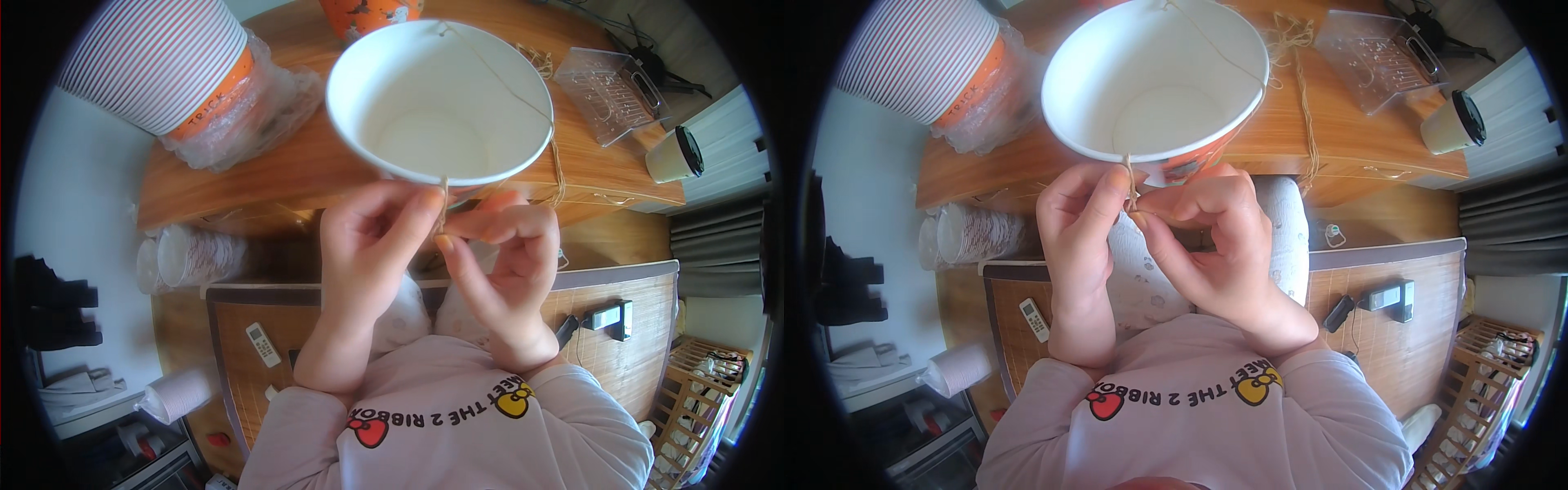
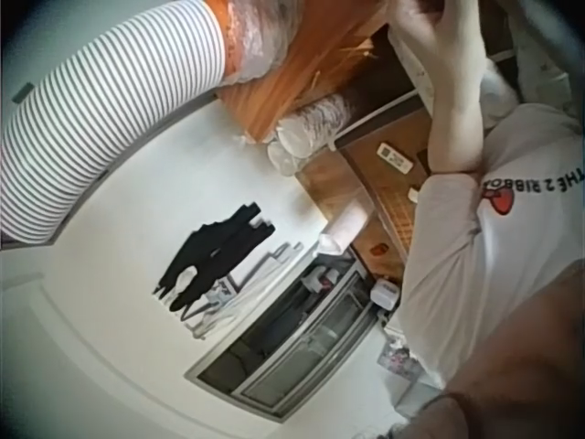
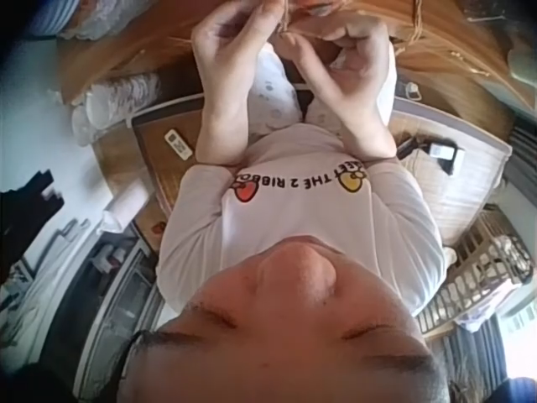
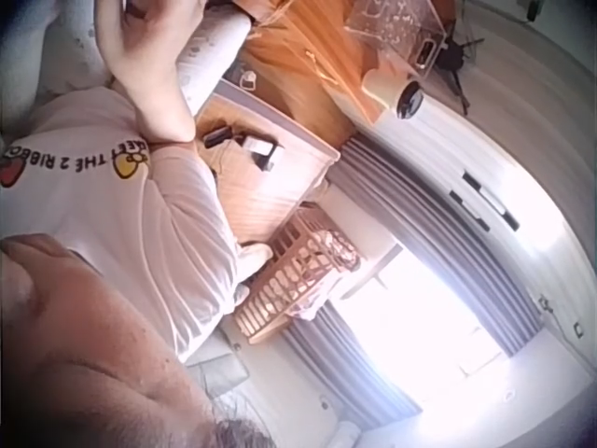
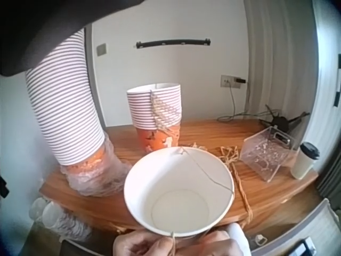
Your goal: Thread a twine string through holes in a paper bucket and tie knots to secure it for a handle.
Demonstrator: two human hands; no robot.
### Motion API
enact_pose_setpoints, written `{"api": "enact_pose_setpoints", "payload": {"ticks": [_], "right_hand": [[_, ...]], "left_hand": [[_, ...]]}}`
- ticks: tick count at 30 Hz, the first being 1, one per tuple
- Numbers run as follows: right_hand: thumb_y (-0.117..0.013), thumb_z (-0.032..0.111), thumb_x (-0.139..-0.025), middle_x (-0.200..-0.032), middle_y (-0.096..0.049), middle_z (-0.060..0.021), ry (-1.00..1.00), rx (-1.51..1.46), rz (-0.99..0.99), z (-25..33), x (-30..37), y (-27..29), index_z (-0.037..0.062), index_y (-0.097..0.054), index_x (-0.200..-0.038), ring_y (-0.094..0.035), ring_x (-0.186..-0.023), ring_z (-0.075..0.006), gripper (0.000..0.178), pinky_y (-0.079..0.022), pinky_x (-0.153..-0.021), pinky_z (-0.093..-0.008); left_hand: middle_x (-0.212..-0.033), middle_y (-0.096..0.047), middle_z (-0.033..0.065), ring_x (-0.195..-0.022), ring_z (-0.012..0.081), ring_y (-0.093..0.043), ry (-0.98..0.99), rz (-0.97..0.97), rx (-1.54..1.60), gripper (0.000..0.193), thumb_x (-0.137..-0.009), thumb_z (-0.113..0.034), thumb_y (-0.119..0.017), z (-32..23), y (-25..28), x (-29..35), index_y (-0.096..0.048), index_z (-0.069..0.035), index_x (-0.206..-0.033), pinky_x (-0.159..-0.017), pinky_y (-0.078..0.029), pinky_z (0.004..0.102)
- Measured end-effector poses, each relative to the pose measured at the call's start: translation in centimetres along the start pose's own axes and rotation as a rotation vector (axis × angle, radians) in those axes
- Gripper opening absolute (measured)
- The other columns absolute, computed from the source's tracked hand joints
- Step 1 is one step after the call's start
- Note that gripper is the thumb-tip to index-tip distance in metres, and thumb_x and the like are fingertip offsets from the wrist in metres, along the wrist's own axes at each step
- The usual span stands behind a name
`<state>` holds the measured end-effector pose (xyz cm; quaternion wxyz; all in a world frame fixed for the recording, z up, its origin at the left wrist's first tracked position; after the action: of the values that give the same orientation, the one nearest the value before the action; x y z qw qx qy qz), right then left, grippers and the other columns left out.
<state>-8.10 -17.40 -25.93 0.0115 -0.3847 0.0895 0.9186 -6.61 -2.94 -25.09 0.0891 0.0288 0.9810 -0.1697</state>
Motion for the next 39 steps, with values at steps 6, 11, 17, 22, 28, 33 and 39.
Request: {"api": "enact_pose_setpoints", "payload": {"ticks": [6, 11, 17, 22, 28, 33, 39], "right_hand": [[-0.073, -0.003, -0.080, -0.095, -0.070, -0.0135, 0.019, 0.045, -0.160, 0.2, 0.3, 0.4, 0.0046, -0.042, -0.101, -0.055, -0.081, -0.0161, 0.038, -0.042, -0.071, -0.0258], [-0.073, 0.002, -0.081, -0.095, -0.070, -0.0128, 0.139, 0.192, -0.212, 0.3, -0.8, 0.5, 0.0039, -0.043, -0.101, -0.053, -0.077, -0.0161, 0.036, -0.040, -0.067, -0.0274], [-0.076, 0.004, -0.079, -0.091, -0.070, -0.0069, 0.045, 0.213, -0.236, 0.6, -1.3, 0.1, 0.0054, -0.053, -0.094, -0.054, -0.070, -0.0163, 0.028, -0.040, -0.065, -0.0281], [-0.076, 0.002, -0.075, -0.087, -0.069, -0.0033, 0.029, 0.283, -0.227, 1.2, -1.5, 0.1, 0.0064, -0.057, -0.090, -0.053, -0.068, -0.0179, 0.024, -0.039, -0.063, -0.0298], [-0.076, 0.005, -0.075, -0.082, -0.067, -0.0013, 0.044, 0.326, -0.142, 1.6, -1.5, 0.5, 0.0073, -0.060, -0.089, -0.054, -0.067, -0.0181, 0.022, -0.038, -0.063, -0.0321], [-0.079, 0.007, -0.073, -0.080, -0.067, -0.0011, -0.025, 0.316, -0.198, 1.7, -1.5, 0.2, 0.0079, -0.059, -0.088, -0.055, -0.068, -0.0197, 0.024, -0.039, -0.065, -0.0325], [-0.081, 0.009, -0.071, -0.076, -0.064, -0.0006, -0.087, 0.380, -0.180, 2.5, -2.5, -0.6, 0.0095, -0.057, -0.086, -0.060, -0.068, -0.0199, 0.028, -0.041, -0.063, -0.0336]], "left_hand": [[-0.082, -0.068, 0.0014, -0.071, 0.0024, -0.057, 0.028, 0.098, -0.038, 0.014, -0.090, -0.008, -0.070, 0.2, 0.3, 0.3, -0.070, 0.003, -0.099, -0.062, -0.043, 0.0171], [-0.078, -0.065, -0.0018, -0.065, 0.0001, -0.052, 0.055, 0.017, 0.027, 0.018, -0.085, -0.005, -0.075, 0.4, -0.7, 0.2, -0.071, 0.002, -0.102, -0.056, -0.037, 0.0148], [-0.064, -0.051, -0.0089, -0.058, -0.0026, -0.042, -0.006, 0.027, -0.051, 0.016, -0.085, -0.003, -0.074, 1.4, -0.4, 0.2, -0.071, 0.001, -0.099, -0.052, -0.029, 0.0149], [-0.064, -0.052, -0.0092, -0.058, -0.0030, -0.041, -0.009, -0.031, -0.025, 0.013, -0.084, -0.003, -0.074, 1.8, -0.9, 0.5, -0.071, 0.001, -0.097, -0.052, -0.030, 0.0148], [-0.066, -0.054, -0.0085, -0.059, -0.0021, -0.043, 0.042, -0.051, 0.019, 0.012, -0.084, -0.004, -0.076, 1.5, -1.2, 0.3, -0.070, 0.002, -0.093, -0.052, -0.031, 0.0152], [-0.066, -0.056, -0.0074, -0.058, -0.0012, -0.045, -0.007, -0.073, -0.087, 0.014, -0.082, -0.005, -0.077, 2.4, -0.5, 0.7, -0.070, 0.002, -0.092, -0.051, -0.033, 0.0161], [-0.081, -0.067, 0.0031, -0.071, 0.0049, -0.058, -0.272, -0.064, -0.404, 0.005, -0.087, 0.000, -0.070, 2.1, -0.3, 1.0, -0.066, 0.003, -0.088, -0.062, -0.045, 0.0188]]}}
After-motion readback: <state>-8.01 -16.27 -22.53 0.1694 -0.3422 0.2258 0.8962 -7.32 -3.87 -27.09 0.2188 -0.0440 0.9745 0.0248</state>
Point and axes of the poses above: each hand's wrist, its own x-axis away from the middle knuckle, its own y-axis out of the back of the hand, z = x × y, the point moved 1 cm from there along -x, towards the middle knuckle
